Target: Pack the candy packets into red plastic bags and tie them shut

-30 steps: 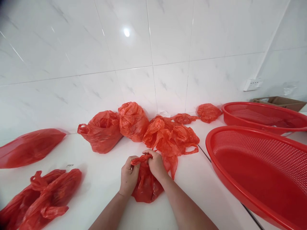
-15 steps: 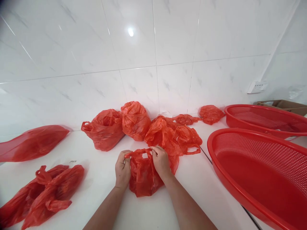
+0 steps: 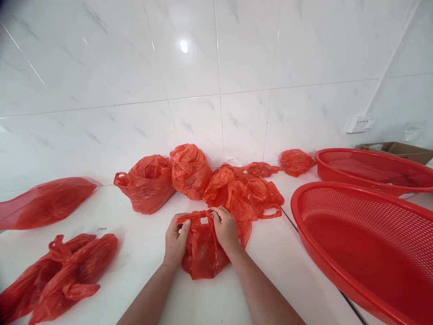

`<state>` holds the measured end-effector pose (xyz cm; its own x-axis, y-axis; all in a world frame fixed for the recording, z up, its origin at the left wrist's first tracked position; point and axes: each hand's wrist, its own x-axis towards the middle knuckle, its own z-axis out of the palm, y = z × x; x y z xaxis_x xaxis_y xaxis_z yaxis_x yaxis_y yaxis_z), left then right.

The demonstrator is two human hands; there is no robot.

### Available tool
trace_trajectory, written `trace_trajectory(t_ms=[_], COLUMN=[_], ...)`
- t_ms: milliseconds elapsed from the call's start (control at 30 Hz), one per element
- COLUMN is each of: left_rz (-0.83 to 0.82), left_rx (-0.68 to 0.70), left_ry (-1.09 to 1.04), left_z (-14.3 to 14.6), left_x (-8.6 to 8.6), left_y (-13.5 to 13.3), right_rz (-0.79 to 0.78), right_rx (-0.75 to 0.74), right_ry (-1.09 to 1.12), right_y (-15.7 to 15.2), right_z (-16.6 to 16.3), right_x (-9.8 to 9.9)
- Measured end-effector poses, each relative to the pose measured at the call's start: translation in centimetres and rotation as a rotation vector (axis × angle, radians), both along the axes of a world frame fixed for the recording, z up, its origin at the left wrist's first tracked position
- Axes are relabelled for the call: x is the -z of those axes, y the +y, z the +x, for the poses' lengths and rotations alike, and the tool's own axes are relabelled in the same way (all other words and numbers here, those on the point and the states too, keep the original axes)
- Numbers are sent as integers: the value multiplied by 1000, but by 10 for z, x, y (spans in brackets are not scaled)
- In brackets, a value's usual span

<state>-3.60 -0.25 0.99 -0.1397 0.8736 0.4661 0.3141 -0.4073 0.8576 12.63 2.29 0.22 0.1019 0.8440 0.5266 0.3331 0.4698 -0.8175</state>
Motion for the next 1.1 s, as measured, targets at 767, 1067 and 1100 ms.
trace_trajectory(t_ms=[767, 1067, 1100], left_rz=[157, -267, -278], left_rx=[-308, 233, 253], left_ry=[-147, -283, -330], left_z=[-10, -2, -1], left_x=[-2, -5, -5], left_y=[0, 1, 1], right_rz=[-9, -105, -124], right_rx=[126, -142, -128], right_ry=[37, -240, -266], right_y=[-13, -6, -6], right_z=[0, 2, 1], right_x=[-5, -3, -3])
